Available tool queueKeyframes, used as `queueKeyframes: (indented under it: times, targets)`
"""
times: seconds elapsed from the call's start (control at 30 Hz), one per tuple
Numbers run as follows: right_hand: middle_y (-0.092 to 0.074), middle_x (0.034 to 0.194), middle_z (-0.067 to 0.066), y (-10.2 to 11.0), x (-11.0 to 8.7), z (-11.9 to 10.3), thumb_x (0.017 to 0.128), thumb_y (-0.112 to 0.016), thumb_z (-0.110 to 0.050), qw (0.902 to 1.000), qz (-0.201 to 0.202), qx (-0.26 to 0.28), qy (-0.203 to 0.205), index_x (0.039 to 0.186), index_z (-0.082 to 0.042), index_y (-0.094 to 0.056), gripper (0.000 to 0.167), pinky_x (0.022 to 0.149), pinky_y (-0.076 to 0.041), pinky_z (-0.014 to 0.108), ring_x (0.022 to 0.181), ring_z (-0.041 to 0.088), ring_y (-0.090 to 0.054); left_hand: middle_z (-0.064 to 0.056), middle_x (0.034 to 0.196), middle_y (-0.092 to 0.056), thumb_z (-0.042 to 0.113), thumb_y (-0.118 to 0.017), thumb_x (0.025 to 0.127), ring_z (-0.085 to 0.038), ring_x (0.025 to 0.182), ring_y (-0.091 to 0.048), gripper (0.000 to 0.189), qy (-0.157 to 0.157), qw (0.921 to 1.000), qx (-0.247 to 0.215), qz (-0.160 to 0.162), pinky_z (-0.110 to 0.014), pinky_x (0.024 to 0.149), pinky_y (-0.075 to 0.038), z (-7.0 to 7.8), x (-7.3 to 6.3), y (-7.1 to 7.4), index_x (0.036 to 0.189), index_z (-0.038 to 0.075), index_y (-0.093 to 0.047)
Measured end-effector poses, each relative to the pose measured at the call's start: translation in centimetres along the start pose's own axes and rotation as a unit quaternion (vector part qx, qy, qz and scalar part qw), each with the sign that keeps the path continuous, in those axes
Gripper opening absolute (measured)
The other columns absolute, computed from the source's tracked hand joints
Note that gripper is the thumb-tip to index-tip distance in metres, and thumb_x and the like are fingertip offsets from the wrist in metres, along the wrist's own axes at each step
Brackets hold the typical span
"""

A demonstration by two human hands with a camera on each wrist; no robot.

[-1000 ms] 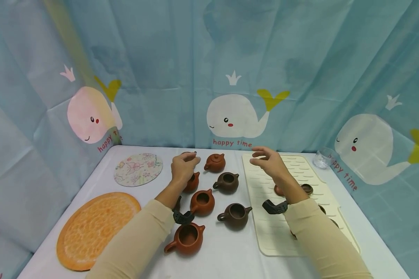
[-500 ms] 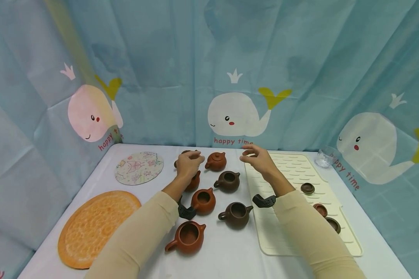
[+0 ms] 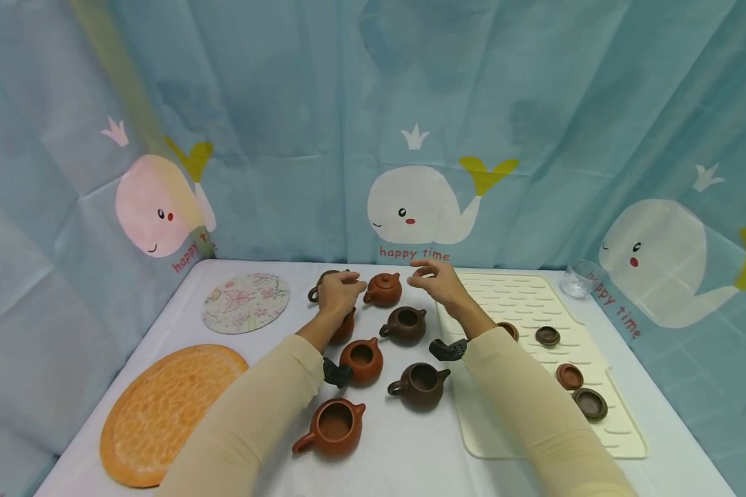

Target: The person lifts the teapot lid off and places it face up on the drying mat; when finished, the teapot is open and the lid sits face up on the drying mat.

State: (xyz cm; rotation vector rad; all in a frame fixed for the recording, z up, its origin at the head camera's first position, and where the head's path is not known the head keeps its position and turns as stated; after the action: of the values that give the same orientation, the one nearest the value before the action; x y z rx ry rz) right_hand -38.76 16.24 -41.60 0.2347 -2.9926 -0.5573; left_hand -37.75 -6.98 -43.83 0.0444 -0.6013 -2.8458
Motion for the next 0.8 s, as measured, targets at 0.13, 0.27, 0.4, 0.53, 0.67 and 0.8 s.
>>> queueKeyframes:
  times: [0.13,0.27,0.4,0.53,0.67,0.8]
  targets:
    - [-0.061,0.106,0.013,-0.9,0.9,0.6,0.087,-0.072,-0.018,1.0000,0.003,-0.002,0.000,0.125,-0.011,-0.062,0.040,0.088,-0.043,0.046,0.103,0.030,-0.054,-0.001,0.100,-0.070,0.025,-0.074,0.084,-0.023,0.108,-0.053,0.030,0.001,1.0000,0.003,-0.005,-0.039,0.089,-0.045,-0.2,0.3,-0.5,0.112,0.013,-0.073]
    - [-0.060,0.105,0.013,-1.5,1.5,1.1,0.088,-0.071,-0.017,0.9999,0.009,-0.001,-0.004,0.123,-0.011,-0.063,0.037,0.088,-0.042,0.047,0.103,0.029,-0.054,-0.002,0.098,-0.071,0.025,-0.074,0.084,-0.026,0.107,-0.053,0.031,-0.007,0.9997,0.022,-0.005,-0.040,0.088,-0.044,0.1,0.5,-0.9,0.112,0.012,-0.073]
    - [-0.059,0.104,0.013,-2.2,2.1,1.4,0.089,-0.070,-0.016,0.9998,0.017,-0.003,-0.013,0.121,-0.010,-0.064,0.034,0.088,-0.042,0.046,0.100,0.029,-0.054,-0.003,0.096,-0.071,0.022,-0.075,0.084,-0.028,0.108,-0.052,0.030,-0.007,0.9993,0.036,-0.001,-0.040,0.088,-0.044,0.3,0.6,-1.2,0.112,0.011,-0.073]
    - [-0.059,0.103,0.013,-2.9,2.9,1.3,0.088,-0.071,-0.017,0.9993,0.026,-0.016,-0.019,0.119,-0.010,-0.065,0.032,0.086,-0.043,0.045,0.098,0.028,-0.053,-0.005,0.105,-0.069,0.020,-0.075,0.085,-0.029,0.112,-0.052,0.029,-0.004,0.9991,0.042,-0.004,-0.041,0.089,-0.044,0.5,0.9,-1.6,0.112,0.011,-0.073]
    - [-0.060,0.103,0.013,-3.6,3.4,1.3,0.088,-0.070,-0.016,0.9989,0.029,-0.027,-0.024,0.118,-0.010,-0.066,0.031,0.086,-0.043,0.045,0.097,0.028,-0.054,-0.007,0.114,-0.067,0.020,-0.074,0.086,-0.030,0.113,-0.053,0.028,-0.004,0.9985,0.053,-0.013,-0.041,0.089,-0.045,0.4,1.0,-2.1,0.112,0.009,-0.073]
    - [-0.061,0.101,0.013,-4.1,3.6,1.6,0.090,-0.069,-0.016,0.9984,0.024,-0.037,-0.036,0.119,-0.009,-0.065,0.030,0.087,-0.044,0.044,0.096,0.028,-0.057,-0.007,0.114,-0.067,0.020,-0.074,0.086,-0.030,0.107,-0.057,0.028,-0.004,0.9969,0.076,-0.020,-0.042,0.085,-0.048,0.0,1.0,-2.6,0.111,0.008,-0.073]
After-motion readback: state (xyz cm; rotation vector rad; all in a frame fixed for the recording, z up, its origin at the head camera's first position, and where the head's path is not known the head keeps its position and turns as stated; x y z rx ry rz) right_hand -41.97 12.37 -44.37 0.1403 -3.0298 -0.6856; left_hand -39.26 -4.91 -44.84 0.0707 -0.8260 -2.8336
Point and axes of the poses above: each hand's wrist, its own x-axis towards the middle knuckle, its own y-axis out of the back of the hand, z = x × y, the point moved 6 cm from there along x, towards the middle knuckle
